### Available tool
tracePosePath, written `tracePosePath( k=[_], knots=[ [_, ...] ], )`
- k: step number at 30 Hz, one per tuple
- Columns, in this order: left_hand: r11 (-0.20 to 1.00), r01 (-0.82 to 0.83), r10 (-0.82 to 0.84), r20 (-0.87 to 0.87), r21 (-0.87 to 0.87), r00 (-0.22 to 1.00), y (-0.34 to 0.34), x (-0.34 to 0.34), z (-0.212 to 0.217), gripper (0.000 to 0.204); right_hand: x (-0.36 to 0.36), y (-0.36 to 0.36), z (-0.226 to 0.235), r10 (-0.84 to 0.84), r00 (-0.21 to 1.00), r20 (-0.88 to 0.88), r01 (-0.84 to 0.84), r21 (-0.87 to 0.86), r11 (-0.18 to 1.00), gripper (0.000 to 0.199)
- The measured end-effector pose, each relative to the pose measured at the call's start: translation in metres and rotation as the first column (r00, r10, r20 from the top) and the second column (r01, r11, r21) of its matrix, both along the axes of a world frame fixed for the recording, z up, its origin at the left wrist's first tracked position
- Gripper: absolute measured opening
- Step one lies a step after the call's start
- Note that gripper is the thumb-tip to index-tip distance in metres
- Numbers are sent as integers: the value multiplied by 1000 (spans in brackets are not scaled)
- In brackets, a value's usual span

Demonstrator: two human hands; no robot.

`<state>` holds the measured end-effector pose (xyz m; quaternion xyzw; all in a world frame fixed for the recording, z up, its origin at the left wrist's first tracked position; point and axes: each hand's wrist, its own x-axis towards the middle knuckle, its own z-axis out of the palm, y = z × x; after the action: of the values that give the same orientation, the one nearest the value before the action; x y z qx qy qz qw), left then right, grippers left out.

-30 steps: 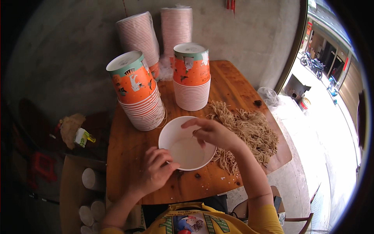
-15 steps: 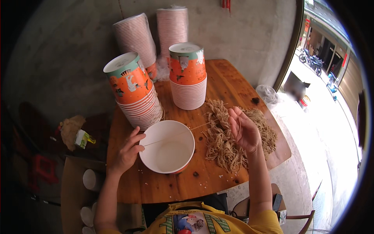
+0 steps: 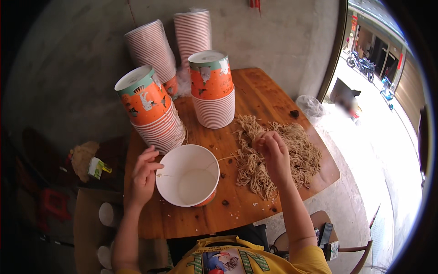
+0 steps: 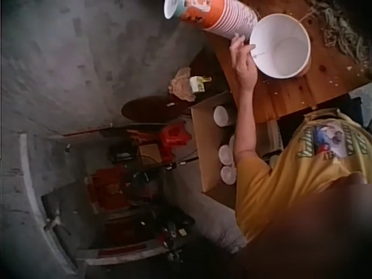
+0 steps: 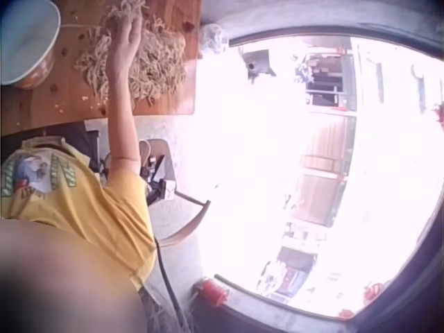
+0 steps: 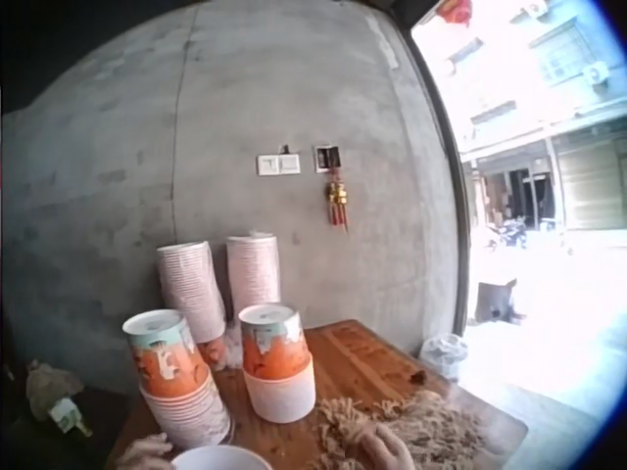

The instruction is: Threading thin string through pre-punched holes in paper cups as part of a manufacturing process.

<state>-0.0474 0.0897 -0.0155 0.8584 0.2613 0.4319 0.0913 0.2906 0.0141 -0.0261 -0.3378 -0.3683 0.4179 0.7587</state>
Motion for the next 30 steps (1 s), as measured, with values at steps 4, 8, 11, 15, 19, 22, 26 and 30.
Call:
tracePosePath(
  k=[4,8,11,15,19,22,26,30],
  knots=[
    [832,79,-50,67,-549,996,-48,53,17,13,-22,-13,2,74,957,280,-16,-203,979,18],
    [741,37,-205,-173,-670,963,-59,94,6,39,-38,-18,-10,188,907,376,-125,-184,975,16],
    [756,-12,-191,-238,-654,952,-55,97,8,40,-43,-34,2,294,901,319,-200,-296,934,15],
    [708,-13,-183,-202,-706,962,-53,84,16,43,-44,-44,-16,302,794,528,-137,-329,934,15],
    [549,77,-187,-32,-832,982,-47,64,22,49,-62,-45,-17,281,770,573,-154,-260,953,15],
    [513,85,-139,15,-854,990,-52,54,32,54,-77,-40,-16,168,772,613,-90,-156,984,14],
    [480,104,-139,41,-871,989,-54,43,37,59,-92,-30,-15,47,677,734,-67,-2,998,13],
    [466,127,-155,60,-875,986,-53,34,39,61,-101,-27,-14,-1,649,761,-53,47,997,11]
  ],
)
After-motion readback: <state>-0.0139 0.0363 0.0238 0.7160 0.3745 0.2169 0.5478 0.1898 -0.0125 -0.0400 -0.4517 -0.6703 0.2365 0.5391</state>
